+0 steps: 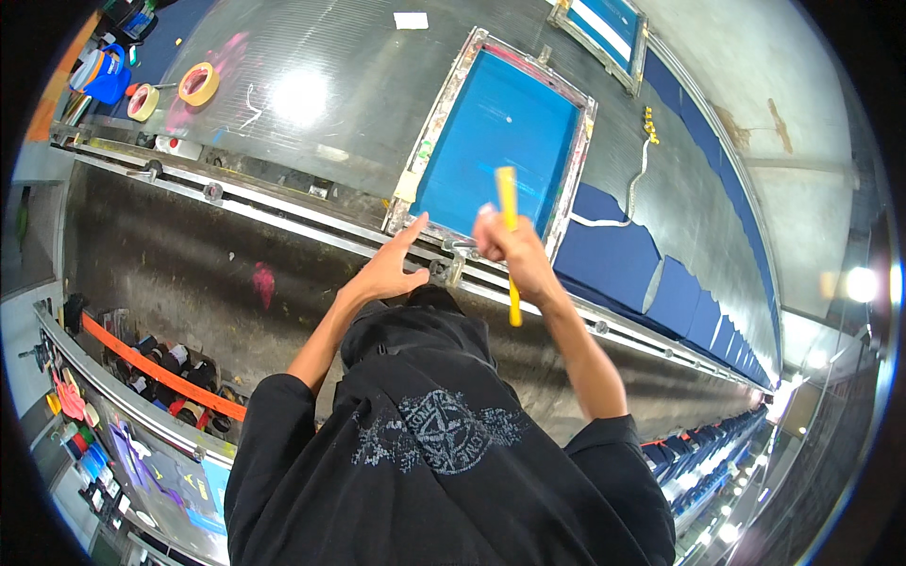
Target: The person positions a screen printing frame on a conveyor, measures the fabric with a tape measure, and uses a yellow T-bar tool to scrape or adjust the frame edges. The person then applies tape to the frame corners and continues handling the frame and tools.
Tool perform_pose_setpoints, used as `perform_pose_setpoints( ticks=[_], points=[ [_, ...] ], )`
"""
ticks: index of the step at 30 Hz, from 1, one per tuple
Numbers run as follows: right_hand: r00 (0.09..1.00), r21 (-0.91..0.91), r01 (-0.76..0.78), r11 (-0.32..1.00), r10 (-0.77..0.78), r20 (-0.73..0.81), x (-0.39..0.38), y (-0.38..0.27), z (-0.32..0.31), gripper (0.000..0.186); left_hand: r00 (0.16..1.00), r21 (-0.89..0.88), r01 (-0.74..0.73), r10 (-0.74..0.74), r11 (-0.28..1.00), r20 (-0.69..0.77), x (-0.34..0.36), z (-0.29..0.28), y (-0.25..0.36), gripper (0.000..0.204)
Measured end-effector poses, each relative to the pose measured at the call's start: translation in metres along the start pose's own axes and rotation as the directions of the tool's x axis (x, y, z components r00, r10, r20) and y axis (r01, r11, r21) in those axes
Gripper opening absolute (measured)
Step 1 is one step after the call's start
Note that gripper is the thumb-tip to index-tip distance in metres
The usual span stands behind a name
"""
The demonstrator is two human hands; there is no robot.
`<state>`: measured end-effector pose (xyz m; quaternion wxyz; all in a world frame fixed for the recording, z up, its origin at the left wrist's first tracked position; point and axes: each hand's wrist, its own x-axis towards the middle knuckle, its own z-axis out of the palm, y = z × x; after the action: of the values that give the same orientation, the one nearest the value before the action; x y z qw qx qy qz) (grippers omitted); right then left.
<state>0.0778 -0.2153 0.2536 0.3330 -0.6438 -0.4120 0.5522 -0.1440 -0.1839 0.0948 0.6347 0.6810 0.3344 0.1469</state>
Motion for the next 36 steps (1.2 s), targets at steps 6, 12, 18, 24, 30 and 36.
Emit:
perform_pose_setpoints(
  ticks=[6, 12, 18, 24, 30, 36],
  points=[
    [0.837, 0.355, 0.343, 0.870, -0.111, -0.536, -0.005, 0.009, 0.046, 0.034, 0.748, -0.181, -0.518, 0.340, 0.836, -0.570, -0.038, 0.032, 0.112, 0.096],
    [0.592, -0.369, 0.572, 0.732, -0.680, -0.432, 0.005, 0.017, 0.019, 0.051, 0.506, 0.328, -0.652, 0.715, 0.684, -0.483, -0.029, 0.085, 0.158, 0.079],
    [0.525, -0.889, 0.391, 0.237, -0.851, 0.004, -0.012, 0.016, -0.025, 0.049, 0.437, 0.389, -0.548, 0.650, 0.741, -0.622, -0.001, 0.069, 0.162, 0.059],
    [0.788, -0.926, 0.073, 0.370, -0.591, -0.174, -0.073, 0.008, 0.013, 0.044, 0.504, -0.169, -0.487, 0.118, 0.857, -0.856, 0.052, -0.001, 0.151, 0.046],
    [0.963, -0.547, -0.009, 0.837, -0.140, -0.230, -0.093, -0.003, 0.057, 0.033, 0.952, -0.191, -0.144, 0.083, 0.971, -0.295, 0.113, -0.016, 0.173, 0.056],
    [0.989, -0.638, -0.027, 0.769, -0.074, -0.130, -0.058, -0.034, 0.000, 0.062, 0.945, 0.141, -0.178, 0.209, 0.974, -0.252, 0.130, -0.008, 0.163, 0.078]
  ],
)
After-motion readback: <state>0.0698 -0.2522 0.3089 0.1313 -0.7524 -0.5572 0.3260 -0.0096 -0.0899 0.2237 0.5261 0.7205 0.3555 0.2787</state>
